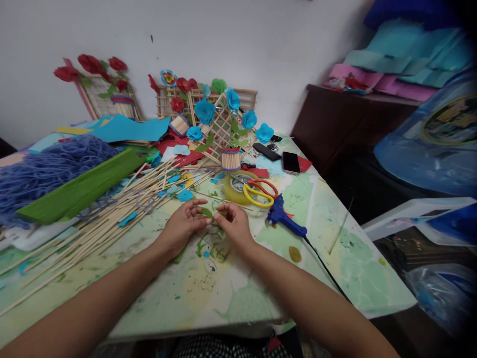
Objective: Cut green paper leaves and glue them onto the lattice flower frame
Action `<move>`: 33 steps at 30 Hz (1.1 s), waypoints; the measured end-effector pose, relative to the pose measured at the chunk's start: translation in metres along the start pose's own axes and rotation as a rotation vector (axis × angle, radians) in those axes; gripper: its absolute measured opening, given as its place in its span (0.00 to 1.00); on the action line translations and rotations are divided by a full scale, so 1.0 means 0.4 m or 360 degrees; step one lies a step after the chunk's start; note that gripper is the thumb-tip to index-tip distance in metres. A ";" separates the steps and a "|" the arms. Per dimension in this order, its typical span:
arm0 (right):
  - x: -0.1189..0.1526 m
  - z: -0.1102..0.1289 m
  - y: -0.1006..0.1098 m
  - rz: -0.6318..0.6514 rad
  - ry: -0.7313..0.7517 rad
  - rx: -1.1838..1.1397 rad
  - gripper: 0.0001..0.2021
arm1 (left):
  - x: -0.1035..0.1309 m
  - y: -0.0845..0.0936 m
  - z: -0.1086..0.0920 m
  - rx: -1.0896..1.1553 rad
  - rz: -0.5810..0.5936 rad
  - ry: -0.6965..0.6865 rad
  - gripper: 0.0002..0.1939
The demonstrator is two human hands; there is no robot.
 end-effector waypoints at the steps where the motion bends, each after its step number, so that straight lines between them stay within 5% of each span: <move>1: 0.000 0.005 0.002 0.0033 0.0010 0.0006 0.10 | 0.002 -0.005 0.000 0.0023 0.0026 0.0032 0.35; 7: -0.011 0.027 0.013 0.0306 0.0131 0.0281 0.04 | 0.014 -0.023 0.005 0.0094 0.0106 0.0141 0.49; 16: -0.027 0.028 0.038 0.0172 0.0114 0.0238 0.08 | 0.025 -0.036 0.004 -0.0139 0.0228 0.0153 0.57; 24: -0.018 0.033 0.045 0.0042 0.0107 0.0088 0.19 | 0.015 -0.021 -0.003 0.0224 -0.0046 0.0141 0.48; 33: -0.009 0.014 0.018 0.0136 0.0015 0.0379 0.08 | 0.020 -0.022 -0.016 0.0417 -0.0074 0.0170 0.30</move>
Point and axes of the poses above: each hand's wrist, its own x-axis away from the middle knuckle, its own y-axis out of the back of the hand, z = x × y, the point moved 2 cm from there along -x, towards the middle knuckle, and after that the axes turned 8 degrees about z, right-handed, at the moved point
